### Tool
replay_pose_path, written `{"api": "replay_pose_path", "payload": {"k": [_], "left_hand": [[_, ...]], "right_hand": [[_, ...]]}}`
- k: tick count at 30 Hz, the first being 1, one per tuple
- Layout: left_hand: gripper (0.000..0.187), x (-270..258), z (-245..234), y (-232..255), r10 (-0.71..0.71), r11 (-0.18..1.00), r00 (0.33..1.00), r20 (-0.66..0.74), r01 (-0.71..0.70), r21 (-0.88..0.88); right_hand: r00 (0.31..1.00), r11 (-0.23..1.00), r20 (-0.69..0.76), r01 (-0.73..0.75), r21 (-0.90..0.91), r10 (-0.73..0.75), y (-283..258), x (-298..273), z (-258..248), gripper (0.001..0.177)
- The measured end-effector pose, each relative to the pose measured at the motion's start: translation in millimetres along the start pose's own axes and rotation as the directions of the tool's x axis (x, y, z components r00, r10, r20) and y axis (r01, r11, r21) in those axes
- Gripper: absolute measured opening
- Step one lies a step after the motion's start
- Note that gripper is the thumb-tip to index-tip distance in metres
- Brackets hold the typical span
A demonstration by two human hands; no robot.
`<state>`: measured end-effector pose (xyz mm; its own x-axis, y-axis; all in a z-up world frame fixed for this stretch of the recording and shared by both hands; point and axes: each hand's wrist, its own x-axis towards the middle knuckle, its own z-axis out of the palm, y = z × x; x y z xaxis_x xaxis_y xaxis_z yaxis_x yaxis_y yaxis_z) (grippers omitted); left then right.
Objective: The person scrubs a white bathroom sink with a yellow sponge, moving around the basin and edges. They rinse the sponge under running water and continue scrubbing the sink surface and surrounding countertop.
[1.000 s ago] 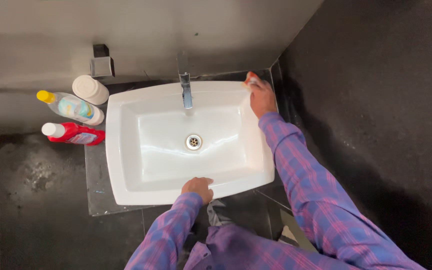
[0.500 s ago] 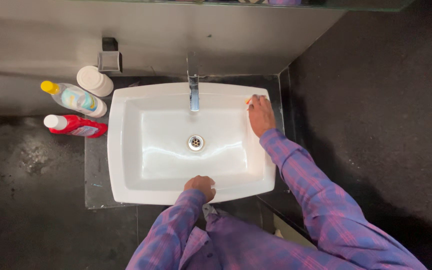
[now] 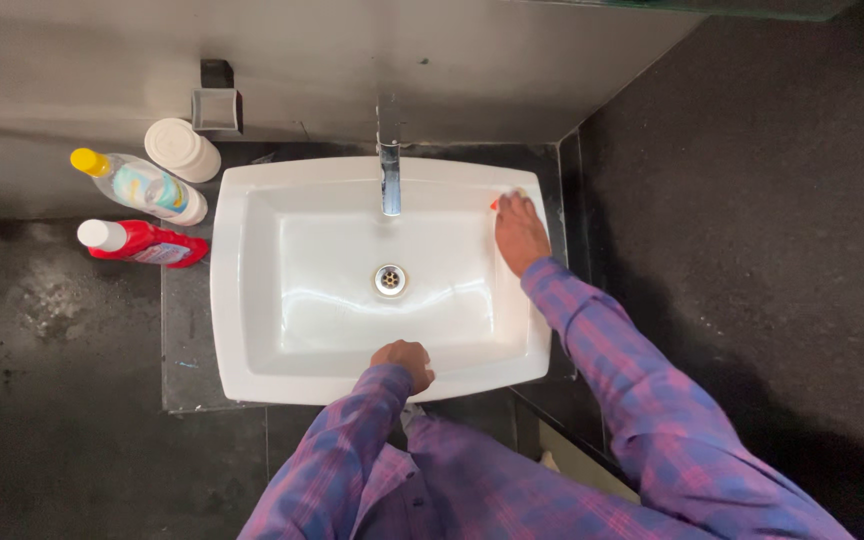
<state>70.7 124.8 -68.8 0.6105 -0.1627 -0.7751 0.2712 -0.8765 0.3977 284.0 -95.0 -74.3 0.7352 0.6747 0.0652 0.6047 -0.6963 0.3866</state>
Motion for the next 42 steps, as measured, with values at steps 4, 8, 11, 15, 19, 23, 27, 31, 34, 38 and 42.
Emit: {"api": "replay_pose_path", "payload": {"k": [4,8,11,15,19,23,27,31,34,38,42], "left_hand": [[0.038,1.3,1.6,-3.3,0.015,1.0,1.0,-0.016,-0.015,-0.002],[0.036,2.5,2.6,-1.4,0.045,0.999,0.999,-0.028,-0.044,0.017],[0.034,3.2,-0.4,-2.1,0.053,0.996,0.999,-0.006,-0.053,0.072],[0.035,4.4,-4.5,5.6,0.062,0.989,0.998,0.019,-0.064,0.134],[0.035,0.4,-5.0,4.3,0.038,0.991,0.999,0.032,-0.042,0.127],[0.034,-1.8,-4.8,8.6,0.032,0.992,0.999,0.03,-0.035,0.12],[0.035,-3.6,-6.5,12.1,0.03,0.987,0.999,0.034,-0.035,0.158],[0.036,-5.0,-4.6,12.0,0.019,0.988,0.999,0.032,-0.024,0.153],[0.036,-3.4,-5.0,13.1,0.02,0.989,1.0,0.024,-0.023,0.144],[0.036,-4.9,-2.9,10.7,0.022,0.992,1.0,0.013,-0.023,0.121],[0.034,-7.5,8.5,3.4,0.031,0.997,0.999,-0.023,-0.03,0.073]], "right_hand": [[0.984,0.998,0.169,0.052,-0.017,-0.049,-17.7,5.3,8.5,0.026],[0.995,0.999,0.096,0.003,-0.043,0.001,5.1,-3.9,5.1,0.026],[0.989,0.945,-0.057,-0.111,0.307,0.134,14.9,-7.8,2.7,0.029],[0.997,0.996,0.062,0.042,0.081,-0.047,7.0,-9.3,11.7,0.021],[0.979,0.99,0.164,0.13,-0.058,-0.119,-25.6,-1.1,28.2,0.022],[0.912,0.98,0.359,0.169,0.108,-0.197,-23.2,-12.0,23.9,0.017],[0.94,0.897,0.247,0.114,0.426,-0.237,-1.0,-20.4,-3.2,0.014],[0.901,0.825,-0.342,-0.031,0.565,0.268,21.9,-20.6,-25.2,0.015],[0.823,0.712,-0.208,-0.297,0.636,0.529,25.4,-17.3,-25.5,0.027],[0.841,0.691,-0.092,-0.37,0.621,0.533,10.6,7.0,-7.0,0.042],[0.882,0.689,-0.108,-0.276,0.67,0.458,-27.8,36.0,11.6,0.051]]}}
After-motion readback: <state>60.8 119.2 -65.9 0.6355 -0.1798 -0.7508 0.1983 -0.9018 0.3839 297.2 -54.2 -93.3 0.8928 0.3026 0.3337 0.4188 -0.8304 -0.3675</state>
